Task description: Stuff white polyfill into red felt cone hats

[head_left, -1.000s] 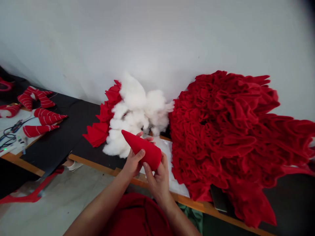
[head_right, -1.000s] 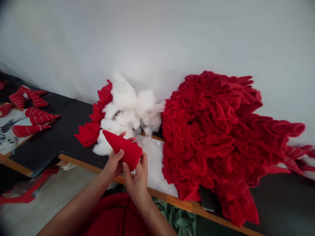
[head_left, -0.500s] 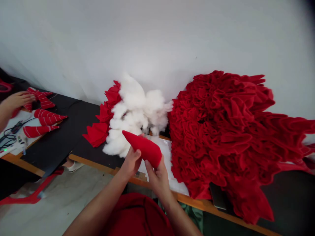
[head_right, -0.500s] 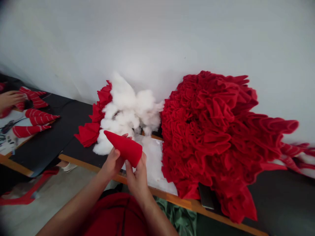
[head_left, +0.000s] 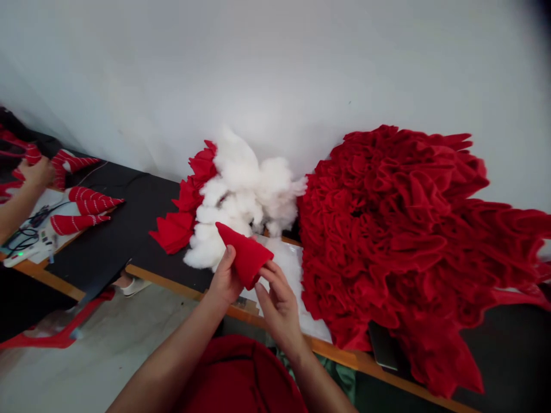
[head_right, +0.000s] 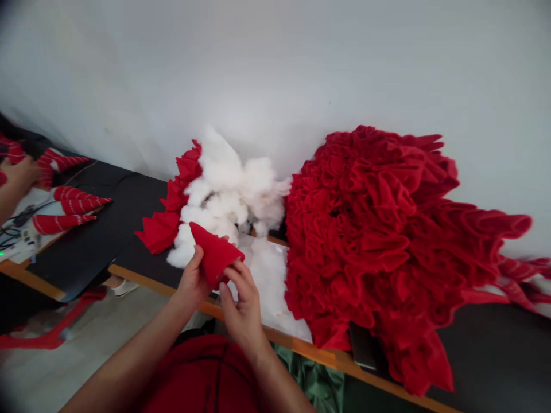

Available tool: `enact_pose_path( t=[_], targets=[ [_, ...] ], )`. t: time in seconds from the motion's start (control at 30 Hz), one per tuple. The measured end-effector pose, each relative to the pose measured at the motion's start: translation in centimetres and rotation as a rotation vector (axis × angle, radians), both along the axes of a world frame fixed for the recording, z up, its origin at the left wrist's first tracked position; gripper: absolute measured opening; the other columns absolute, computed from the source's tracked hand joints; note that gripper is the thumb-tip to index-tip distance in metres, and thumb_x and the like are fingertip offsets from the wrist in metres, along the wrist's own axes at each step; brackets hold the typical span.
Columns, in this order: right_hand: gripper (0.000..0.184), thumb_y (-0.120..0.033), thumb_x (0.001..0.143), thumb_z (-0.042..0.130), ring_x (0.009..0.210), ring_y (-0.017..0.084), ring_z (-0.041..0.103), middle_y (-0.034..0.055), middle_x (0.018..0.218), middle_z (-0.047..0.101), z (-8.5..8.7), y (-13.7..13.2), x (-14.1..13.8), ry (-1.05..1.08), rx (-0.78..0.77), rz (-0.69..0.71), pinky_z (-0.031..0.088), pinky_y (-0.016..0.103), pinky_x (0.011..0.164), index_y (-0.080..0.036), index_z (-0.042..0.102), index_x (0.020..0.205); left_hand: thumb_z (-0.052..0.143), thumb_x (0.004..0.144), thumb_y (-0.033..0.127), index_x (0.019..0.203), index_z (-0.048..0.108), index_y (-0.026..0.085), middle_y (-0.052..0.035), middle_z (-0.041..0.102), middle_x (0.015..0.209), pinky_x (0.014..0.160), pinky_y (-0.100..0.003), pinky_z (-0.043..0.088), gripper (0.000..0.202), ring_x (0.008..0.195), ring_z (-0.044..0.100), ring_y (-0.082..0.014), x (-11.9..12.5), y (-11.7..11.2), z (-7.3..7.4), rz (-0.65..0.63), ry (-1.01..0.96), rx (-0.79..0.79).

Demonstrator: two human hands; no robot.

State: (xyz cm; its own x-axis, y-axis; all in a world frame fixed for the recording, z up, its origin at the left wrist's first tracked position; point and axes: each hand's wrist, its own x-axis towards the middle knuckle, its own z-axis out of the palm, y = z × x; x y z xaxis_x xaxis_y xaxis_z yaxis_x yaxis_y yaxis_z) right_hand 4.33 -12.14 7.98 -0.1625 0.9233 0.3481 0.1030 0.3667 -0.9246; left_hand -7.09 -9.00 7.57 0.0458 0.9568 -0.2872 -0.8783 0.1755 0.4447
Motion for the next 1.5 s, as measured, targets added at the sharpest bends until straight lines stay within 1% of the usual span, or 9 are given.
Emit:
enact_pose_path(
  t=[0.07, 0.2, 0.4, 0.63, 0.77, 0.97, 1.17, 1.37, 1.5],
  targets=[
    [0.037, -0.02, 0.085, 0.049, 0.122, 0.024, 0.046, 0.0088, 0.132, 0.048, -0.4, -0.2, -0.1, 0.053, -0.014, -0.046, 0.041, 0.043, 0.1, -0.026, 0.054, 0.121, 0.072, 0.066, 0.047, 0.113, 0.056, 0.02, -0.0075, 0.067, 0.105, 0.085, -0.038, 0.049, 0.056, 0.096, 0.063, -0.0237, 0.2, -0.2, -0.1, 0.022, 0.011, -0.003],
    [0.055, -0.02, 0.08, 0.057, 0.123, 0.027, 0.044, 0.0087, 0.13, 0.052, -0.1, -0.2, -0.5, -0.054, -0.004, 0.068, 0.035, 0.049, 0.105, -0.026, 0.044, 0.133, 0.072, 0.067, 0.043, 0.119, 0.052, 0.026, -0.0042, 0.067, 0.103, 0.087, -0.038, 0.048, 0.058, 0.093, 0.064, -0.0213, 1.1, -0.9, -0.2, -0.015, 0.05, 0.031],
    [0.034, -0.029, 0.083, 0.058, 0.116, 0.024, 0.052, 0.005, 0.12, 0.06, 0.6, -0.2, -0.1, 0.236, -0.247, 0.12, 0.037, 0.045, 0.104, -0.026, 0.059, 0.116, 0.077, 0.058, 0.046, 0.119, 0.052, 0.024, -0.0062, 0.065, 0.106, 0.089, -0.039, 0.046, 0.069, 0.099, 0.061, -0.0245, 0.7, -0.9, 0.3, 0.013, 0.074, 0.104],
    [0.039, -0.034, 0.075, 0.068, 0.112, 0.024, 0.057, 0.0052, 0.116, 0.065, 1.3, -0.4, -1.3, 0.568, -0.525, 0.077, 0.039, 0.046, 0.103, -0.024, 0.062, 0.112, 0.083, 0.053, 0.033, 0.113, 0.056, 0.025, -0.0021, 0.066, 0.097, 0.085, -0.033, 0.046, 0.066, 0.089, 0.062, -0.0189, 1.8, -1.6, -0.3, 0.009, 0.176, 0.124],
    [0.032, -0.037, 0.072, 0.069, 0.106, 0.024, 0.061, 0.0051, 0.109, 0.068, 1.8, 0.0, -0.6, 0.651, -0.593, 0.047, 0.043, 0.045, 0.099, -0.024, 0.066, 0.101, 0.078, 0.058, 0.042, 0.114, 0.056, 0.021, -0.0062, 0.066, 0.101, 0.089, -0.034, 0.045, 0.063, 0.096, 0.06, -0.0213, 0.6, -1.8, -0.3, -0.048, 0.154, 0.142],
    [0.035, -0.033, 0.072, 0.07, 0.106, 0.022, 0.061, 0.0046, 0.111, 0.067, 1.4, -0.3, -0.4, 0.619, -0.606, 0.023, 0.041, 0.044, 0.102, -0.023, 0.064, 0.105, 0.077, 0.064, 0.027, 0.119, 0.056, 0.021, -0.0059, 0.065, 0.106, 0.096, -0.033, 0.04, 0.059, 0.106, 0.057, -0.0219, 0.4, -1.8, -0.2, -0.061, 0.228, 0.061],
    [0.034, -0.026, 0.067, 0.074, 0.098, 0.02, 0.064, 0.0021, 0.101, 0.071, 2.1, 0.1, -0.5, 0.61, -0.693, 0.142, 0.044, 0.039, 0.098, -0.022, 0.067, 0.1, 0.077, 0.062, 0.038, 0.12, 0.055, 0.024, -0.0047, 0.064, 0.111, 0.102, -0.033, 0.035, 0.064, 0.111, 0.054, -0.0205, 1.8, -2.5, -1.3, -0.021, 0.224, 0.057],
    [0.03, -0.03, 0.067, 0.074, 0.095, 0.022, 0.065, 0.0042, 0.097, 0.072, 1.9, 0.6, 0.4, 0.67, -0.722, 0.143, 0.047, 0.041, 0.094, -0.021, 0.067, 0.095, 0.08, 0.058, 0.034, 0.111, 0.058, 0.021, -0.0038, 0.068, 0.098, 0.09, -0.032, 0.044, 0.06, 0.095, 0.061, -0.0189, 1.1, -2.0, -1.0, -0.024, 0.21, 0.048],
    [0.031, -0.032, 0.079, 0.063, 0.109, 0.022, 0.058, 0.0055, 0.116, 0.065, 0.6, -0.3, 1.5, 0.443, -0.48, 0.111, 0.043, 0.044, 0.099, -0.025, 0.062, 0.109, 0.081, 0.056, 0.035, 0.089, 0.062, 0.017, -0.0011, 0.069, 0.078, 0.071, -0.027, 0.05, 0.042, 0.071, 0.063, -0.0149, 0.3, -1.0, -0.6, 0.137, 0.2, -0.088]
  ],
)
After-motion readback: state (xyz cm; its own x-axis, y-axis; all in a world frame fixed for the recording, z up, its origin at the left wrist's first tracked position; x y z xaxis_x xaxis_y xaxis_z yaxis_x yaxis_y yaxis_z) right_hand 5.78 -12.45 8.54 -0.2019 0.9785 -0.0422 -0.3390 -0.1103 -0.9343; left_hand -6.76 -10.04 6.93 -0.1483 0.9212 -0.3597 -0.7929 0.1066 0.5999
